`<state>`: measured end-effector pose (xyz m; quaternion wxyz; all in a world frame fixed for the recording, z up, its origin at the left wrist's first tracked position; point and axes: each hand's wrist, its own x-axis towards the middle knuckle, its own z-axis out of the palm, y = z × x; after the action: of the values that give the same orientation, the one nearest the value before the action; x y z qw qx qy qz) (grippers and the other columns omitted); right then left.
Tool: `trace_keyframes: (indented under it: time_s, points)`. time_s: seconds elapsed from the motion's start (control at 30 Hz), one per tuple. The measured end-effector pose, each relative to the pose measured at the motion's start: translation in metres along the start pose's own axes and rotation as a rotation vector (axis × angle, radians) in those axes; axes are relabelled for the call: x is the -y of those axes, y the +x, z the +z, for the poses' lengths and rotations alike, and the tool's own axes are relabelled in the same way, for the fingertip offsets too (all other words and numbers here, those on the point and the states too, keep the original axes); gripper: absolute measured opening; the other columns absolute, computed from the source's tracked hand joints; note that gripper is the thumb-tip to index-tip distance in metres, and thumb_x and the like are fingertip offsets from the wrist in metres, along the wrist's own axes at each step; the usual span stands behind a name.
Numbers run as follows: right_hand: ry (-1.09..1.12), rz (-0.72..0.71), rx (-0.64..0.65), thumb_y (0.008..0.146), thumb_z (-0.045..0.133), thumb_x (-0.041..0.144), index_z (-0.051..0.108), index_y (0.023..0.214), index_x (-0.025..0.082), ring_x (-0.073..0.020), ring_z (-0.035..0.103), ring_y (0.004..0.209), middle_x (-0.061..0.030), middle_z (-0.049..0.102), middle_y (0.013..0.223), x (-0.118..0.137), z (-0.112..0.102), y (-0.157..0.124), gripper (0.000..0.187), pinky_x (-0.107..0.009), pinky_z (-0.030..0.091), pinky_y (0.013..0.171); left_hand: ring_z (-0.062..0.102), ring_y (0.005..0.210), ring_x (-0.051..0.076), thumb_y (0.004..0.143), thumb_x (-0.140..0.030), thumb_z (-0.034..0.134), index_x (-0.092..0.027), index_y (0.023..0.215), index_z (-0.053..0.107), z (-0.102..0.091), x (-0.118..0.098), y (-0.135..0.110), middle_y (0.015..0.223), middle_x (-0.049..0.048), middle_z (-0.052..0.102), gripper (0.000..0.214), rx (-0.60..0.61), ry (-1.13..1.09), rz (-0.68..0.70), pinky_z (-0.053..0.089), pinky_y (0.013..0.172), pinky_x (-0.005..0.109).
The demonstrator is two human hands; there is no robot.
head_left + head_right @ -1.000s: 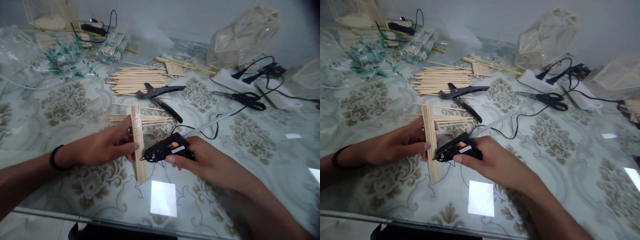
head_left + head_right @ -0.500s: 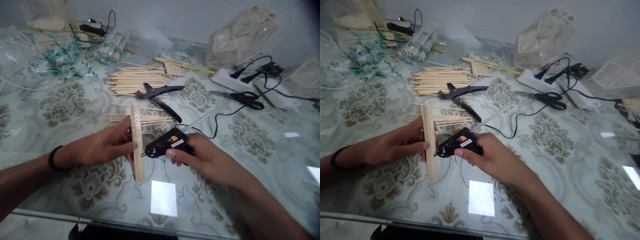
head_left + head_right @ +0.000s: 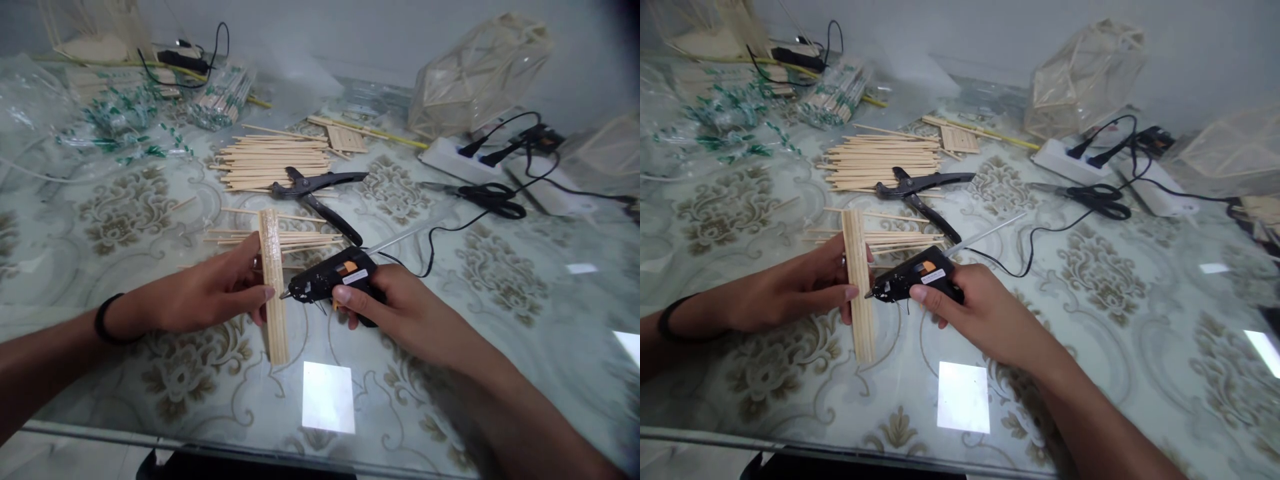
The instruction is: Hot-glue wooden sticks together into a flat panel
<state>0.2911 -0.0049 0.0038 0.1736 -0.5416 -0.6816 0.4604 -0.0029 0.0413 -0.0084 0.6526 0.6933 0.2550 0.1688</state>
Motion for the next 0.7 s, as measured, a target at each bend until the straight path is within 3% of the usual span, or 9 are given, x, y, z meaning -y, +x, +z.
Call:
trace_keyframes:
  time_s: [0.27,0.43,0.7]
  points:
    - [0.019,0.004,0.152,0.103,0.06,0.074,0.068,0.074,0.023,-0.0189,0.068,0.061,-0.0025,0.072,0.066,-0.0001,-0.0019,-0.0026,0.06,-0.03,0.049,0.057,0.076,0.082,0.018,0.112,-0.027,0.062,-0.023,0.151,0.05,-0.0008,0.0017,0.0001,0.099,0.0038,0.072,0.04,-0.002,-0.091,0.004,0.065,0.073,0.026]
    - [0.008,0.051,0.149,0.1,0.062,0.073,0.068,0.074,0.023,-0.0199,0.069,0.06,-0.0021,0.071,0.065,0.0015,-0.0018,-0.0043,0.056,-0.031,0.05,0.057,0.081,0.086,0.021,0.109,-0.024,0.067,-0.025,0.163,0.041,-0.0017,0.0036,0.0024,0.107,0.0062,0.078,0.06,-0.041,-0.238,-0.028,0.069,0.077,0.03]
    - [0.046,0.064,0.121,0.1,0.063,0.071,0.067,0.07,0.024,-0.0207,0.07,0.063,-0.0029,0.072,0.065,0.003,-0.002,-0.0035,0.055,-0.033,0.054,0.063,0.084,0.081,0.021,0.106,-0.023,0.074,-0.028,0.168,0.042,-0.0002,-0.0014,0.001,0.105,0.0066,0.083,0.07,-0.09,-0.308,-0.014,0.071,0.075,0.029]
